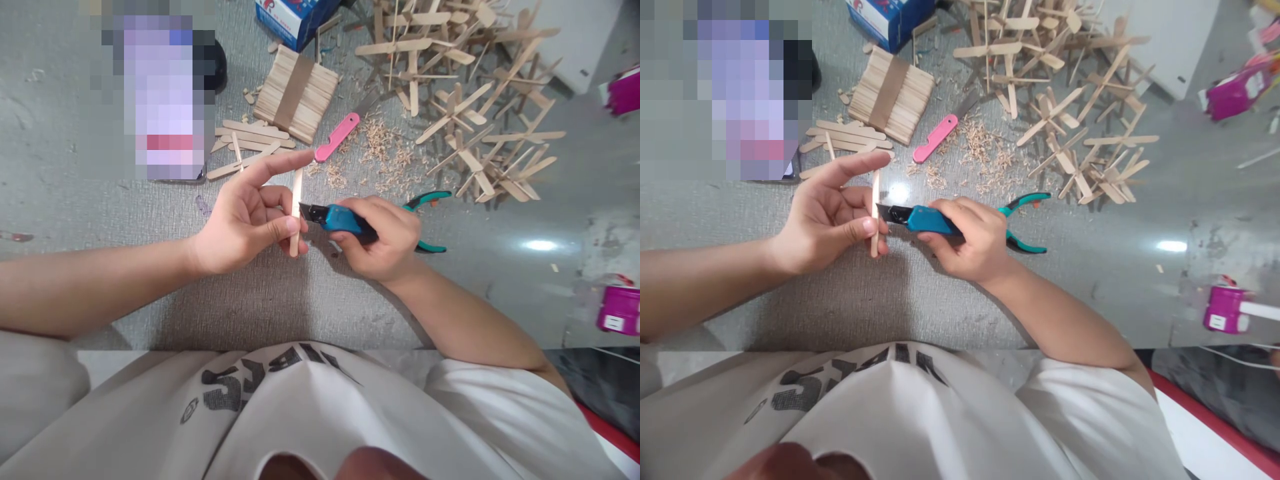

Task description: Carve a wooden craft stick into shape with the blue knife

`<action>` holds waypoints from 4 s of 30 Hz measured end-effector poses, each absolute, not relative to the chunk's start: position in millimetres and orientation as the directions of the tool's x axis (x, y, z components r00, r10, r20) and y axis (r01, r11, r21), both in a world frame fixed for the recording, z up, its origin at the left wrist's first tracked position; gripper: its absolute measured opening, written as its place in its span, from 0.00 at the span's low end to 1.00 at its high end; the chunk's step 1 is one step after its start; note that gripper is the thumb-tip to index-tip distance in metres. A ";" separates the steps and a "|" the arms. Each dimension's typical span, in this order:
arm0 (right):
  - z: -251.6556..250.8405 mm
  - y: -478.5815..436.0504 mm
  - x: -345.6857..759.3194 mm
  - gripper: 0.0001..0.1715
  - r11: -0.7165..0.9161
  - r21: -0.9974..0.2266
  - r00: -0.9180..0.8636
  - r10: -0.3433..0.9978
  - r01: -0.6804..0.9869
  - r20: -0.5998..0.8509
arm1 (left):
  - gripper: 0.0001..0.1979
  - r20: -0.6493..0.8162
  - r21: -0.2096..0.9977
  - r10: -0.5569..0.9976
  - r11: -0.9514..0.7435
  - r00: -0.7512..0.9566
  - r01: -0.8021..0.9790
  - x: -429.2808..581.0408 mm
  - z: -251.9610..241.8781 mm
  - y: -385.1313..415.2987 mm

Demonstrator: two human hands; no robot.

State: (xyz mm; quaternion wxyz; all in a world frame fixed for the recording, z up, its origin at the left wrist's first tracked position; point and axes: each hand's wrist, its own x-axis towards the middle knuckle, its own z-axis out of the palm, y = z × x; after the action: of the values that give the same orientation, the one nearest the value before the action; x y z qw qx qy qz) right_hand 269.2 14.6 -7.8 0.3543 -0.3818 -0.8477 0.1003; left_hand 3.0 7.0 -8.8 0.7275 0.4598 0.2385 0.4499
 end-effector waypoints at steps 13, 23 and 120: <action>-0.8 7.8 266.5 0.12 0.734 -0.470 -0.442 0.674 0.490 0.592 | 0.28 0.062 0.956 0.853 0.099 0.519 -0.277 8.5 -4.6 -9.3; -3.5 -2.7 261.7 0.10 0.826 -0.344 -0.588 0.561 0.446 0.583 | 0.31 0.133 0.981 0.794 -0.021 0.593 -0.193 9.1 -7.9 -13.0; 14.0 9.1 279.4 0.53 0.734 -0.421 -0.787 0.613 0.534 0.070 | 0.29 0.548 0.832 0.664 -0.492 0.508 -0.254 5.8 0.0 -16.7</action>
State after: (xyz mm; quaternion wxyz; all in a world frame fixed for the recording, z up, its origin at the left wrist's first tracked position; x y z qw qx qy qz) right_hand 279.4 9.1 14.0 0.1026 -0.3098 -0.9253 0.1929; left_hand 5.8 -16.7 0.0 0.4833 0.7213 0.1421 0.4753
